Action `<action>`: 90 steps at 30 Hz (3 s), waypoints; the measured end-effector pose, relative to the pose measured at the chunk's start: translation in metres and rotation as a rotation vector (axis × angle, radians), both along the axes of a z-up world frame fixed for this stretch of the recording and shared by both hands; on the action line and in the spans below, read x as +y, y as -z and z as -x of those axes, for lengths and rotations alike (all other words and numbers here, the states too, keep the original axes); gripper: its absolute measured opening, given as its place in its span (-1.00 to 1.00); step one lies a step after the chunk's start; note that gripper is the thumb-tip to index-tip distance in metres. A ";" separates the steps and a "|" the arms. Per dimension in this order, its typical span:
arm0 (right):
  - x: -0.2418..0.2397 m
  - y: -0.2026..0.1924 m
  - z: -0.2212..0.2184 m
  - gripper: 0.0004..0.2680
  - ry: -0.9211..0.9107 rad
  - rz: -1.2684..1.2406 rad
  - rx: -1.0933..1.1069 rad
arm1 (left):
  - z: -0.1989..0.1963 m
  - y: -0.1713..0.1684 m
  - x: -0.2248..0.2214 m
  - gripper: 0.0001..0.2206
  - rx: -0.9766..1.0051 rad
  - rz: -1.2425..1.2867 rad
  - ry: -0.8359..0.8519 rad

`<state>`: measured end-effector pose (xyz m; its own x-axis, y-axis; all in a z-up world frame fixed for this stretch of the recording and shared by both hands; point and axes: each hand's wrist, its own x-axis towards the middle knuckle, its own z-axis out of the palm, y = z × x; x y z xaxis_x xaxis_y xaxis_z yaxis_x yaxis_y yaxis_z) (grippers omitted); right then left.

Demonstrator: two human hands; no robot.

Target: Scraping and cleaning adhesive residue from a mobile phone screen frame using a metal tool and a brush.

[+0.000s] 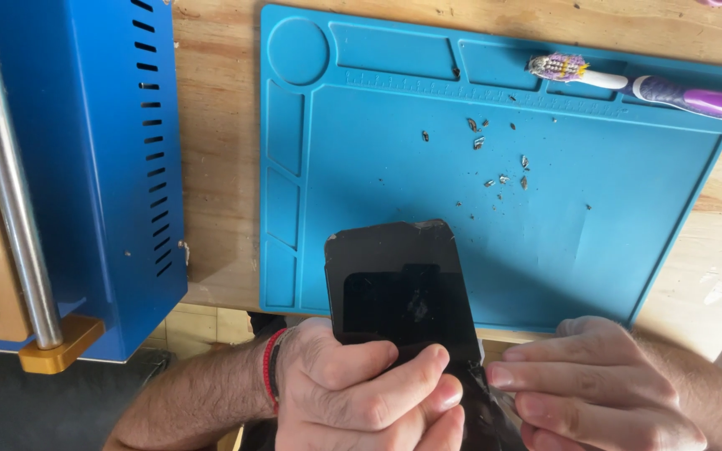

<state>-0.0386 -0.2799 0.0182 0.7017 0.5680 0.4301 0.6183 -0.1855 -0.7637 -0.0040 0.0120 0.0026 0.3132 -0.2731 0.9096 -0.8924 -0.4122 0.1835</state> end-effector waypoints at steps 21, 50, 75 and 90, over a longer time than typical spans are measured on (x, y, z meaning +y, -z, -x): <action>-0.022 -0.003 -0.021 -0.69 -0.131 0.120 0.185 | 0.023 -0.001 -0.004 -0.89 -0.035 -0.225 -0.161; 0.027 -0.002 -0.048 -0.86 0.152 -0.196 0.219 | 0.007 -0.025 -0.026 -0.81 0.418 0.181 0.169; -0.006 0.007 -0.090 -0.75 0.451 0.403 -0.048 | -0.005 -0.011 -0.012 -0.74 -0.192 -0.019 -0.002; 0.017 -0.009 -0.053 -0.78 0.257 -0.163 0.537 | -0.013 -0.016 -0.007 -0.75 -0.247 -0.096 -0.036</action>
<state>0.0149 -0.2630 0.0273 0.9500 0.3088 0.0461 0.0907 -0.1317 -0.9871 0.0094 0.0052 0.0181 0.0956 -0.3542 0.9303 -0.8897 -0.4495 -0.0797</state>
